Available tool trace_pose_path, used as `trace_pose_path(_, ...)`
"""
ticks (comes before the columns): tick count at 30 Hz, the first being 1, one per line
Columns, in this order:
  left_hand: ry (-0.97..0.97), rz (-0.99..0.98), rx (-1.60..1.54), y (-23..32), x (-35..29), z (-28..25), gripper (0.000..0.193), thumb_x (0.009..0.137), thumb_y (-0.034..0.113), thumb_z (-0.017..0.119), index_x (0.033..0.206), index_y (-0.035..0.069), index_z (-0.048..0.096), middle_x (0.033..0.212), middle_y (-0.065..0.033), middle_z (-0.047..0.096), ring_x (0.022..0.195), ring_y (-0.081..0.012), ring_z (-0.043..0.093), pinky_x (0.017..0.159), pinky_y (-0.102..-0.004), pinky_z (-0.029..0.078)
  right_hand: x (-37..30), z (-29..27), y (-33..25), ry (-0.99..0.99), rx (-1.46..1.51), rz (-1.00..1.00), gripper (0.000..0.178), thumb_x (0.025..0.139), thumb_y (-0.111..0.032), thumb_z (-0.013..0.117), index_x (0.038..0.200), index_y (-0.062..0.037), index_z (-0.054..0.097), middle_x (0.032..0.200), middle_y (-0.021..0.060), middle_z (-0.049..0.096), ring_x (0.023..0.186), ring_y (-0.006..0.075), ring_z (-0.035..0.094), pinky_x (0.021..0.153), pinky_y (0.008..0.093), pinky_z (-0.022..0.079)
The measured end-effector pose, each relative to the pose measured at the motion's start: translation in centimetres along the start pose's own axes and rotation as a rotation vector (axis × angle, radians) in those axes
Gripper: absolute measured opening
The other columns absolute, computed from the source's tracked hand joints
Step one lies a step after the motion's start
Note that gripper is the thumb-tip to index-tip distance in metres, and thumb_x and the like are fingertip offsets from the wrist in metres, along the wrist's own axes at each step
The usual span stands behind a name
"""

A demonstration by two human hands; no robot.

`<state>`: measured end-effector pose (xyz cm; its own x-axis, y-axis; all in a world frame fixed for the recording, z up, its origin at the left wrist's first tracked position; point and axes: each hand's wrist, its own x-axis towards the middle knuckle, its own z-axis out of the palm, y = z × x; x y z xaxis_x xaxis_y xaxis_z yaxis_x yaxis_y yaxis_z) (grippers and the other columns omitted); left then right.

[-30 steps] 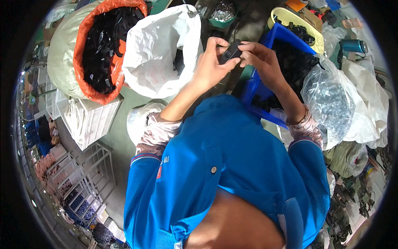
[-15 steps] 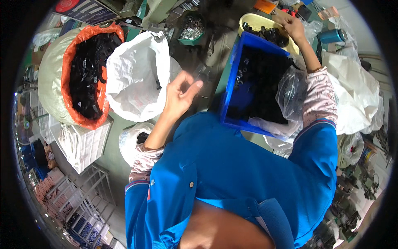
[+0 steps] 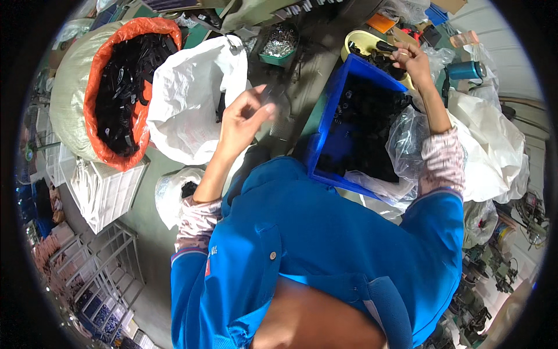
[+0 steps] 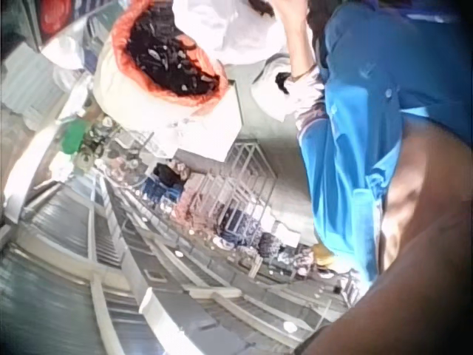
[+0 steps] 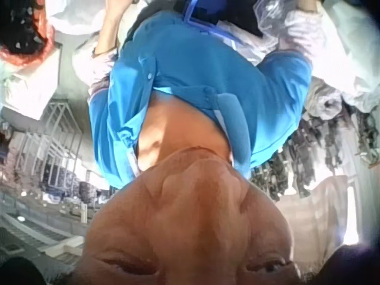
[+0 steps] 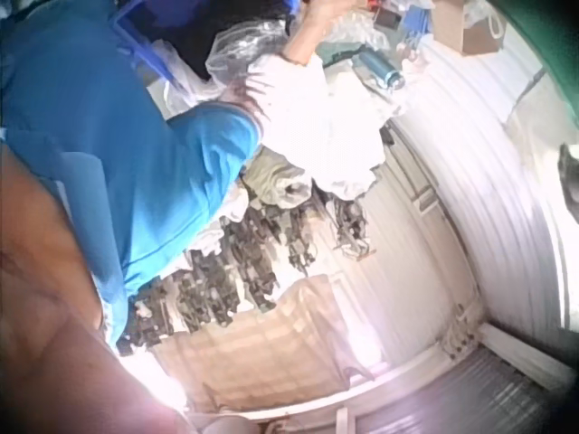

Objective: The person repeatedly picks small black plastic components from a blue bin, attaches a small metal piece to each, and places the assembled unit into a white sack. The process is continuous and repetitive throughout the clip.

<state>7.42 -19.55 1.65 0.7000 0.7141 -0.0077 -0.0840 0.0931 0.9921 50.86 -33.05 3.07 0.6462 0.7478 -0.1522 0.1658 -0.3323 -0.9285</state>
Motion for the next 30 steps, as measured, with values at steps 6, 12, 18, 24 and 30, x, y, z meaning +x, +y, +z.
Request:
trace_pose_path(6,-0.167,0.143,0.159,0.9,3.8,-1.3,0.022,0.086,0.005,0.071,0.075,0.003,0.052,0.127,-0.0186,0.061,0.086,-0.008,0.06,0.065,-0.022,0.049,-9.2,8.9,-6.4,-0.263,0.383,-0.158,0.033,0.087,-0.001,0.065,0.12,0.0001,0.06,0.095,0.0051,0.067,0.083,0.011,0.061,0.073,0.0243,0.05)
trace_pose_path(12,-0.205,0.172,0.16,1.8,3.8,-4.6,0.024,0.084,0.003,0.073,0.075,0.002,0.05,0.123,-0.0173,0.064,0.099,-0.0109,0.057,0.084,-0.028,0.048,-13.0,18.8,-9.0,-0.282,0.351,-0.178,0.03,0.09,-0.007,0.065,0.119,-0.0007,0.061,0.084,0.0028,0.065,0.067,0.0069,0.055,0.062,0.0217,0.045)
trace_pose_path(18,-0.222,0.285,0.272,1.9,4.0,-7.7,0.032,0.082,0.001,0.072,0.073,0.002,0.041,0.121,-0.0118,0.067,0.082,-0.0059,0.06,0.068,-0.0239,0.052,-12.7,23.1,-10.2,-0.289,0.24,-0.206,0.025,0.093,-0.013,0.064,0.115,-0.0012,0.064,0.077,0.0015,0.064,0.065,0.0056,0.056,0.058,0.0211,0.045)
trace_pose_path(24,-0.261,0.331,0.419,3.1,4.9,-9.6,0.027,0.081,-0.001,0.072,0.072,0.001,0.047,0.118,-0.0147,0.068,0.084,-0.01,0.062,0.071,-0.0272,0.05,-11.8,25.0,-10.7,-0.253,0.111,-0.243,0.024,0.09,-0.008,0.066,0.114,-0.002,0.065,0.078,0.0041,0.064,0.064,0.0075,0.058,0.056,0.0228,0.047)
trace_pose_path(30,-0.304,0.479,0.588,3.5,6.9,-10.7,0.026,0.078,0.004,0.073,0.071,0.0,0.049,0.116,-0.0133,0.068,0.072,-0.0224,0.064,0.065,-0.0313,0.05,-11.0,26.4,-11.6,-0.243,-0.042,-0.287,0.022,0.092,-0.002,0.061,0.114,0.0011,0.064,0.094,0.0055,0.06,0.076,0.0093,0.062,0.065,0.0217,0.052)
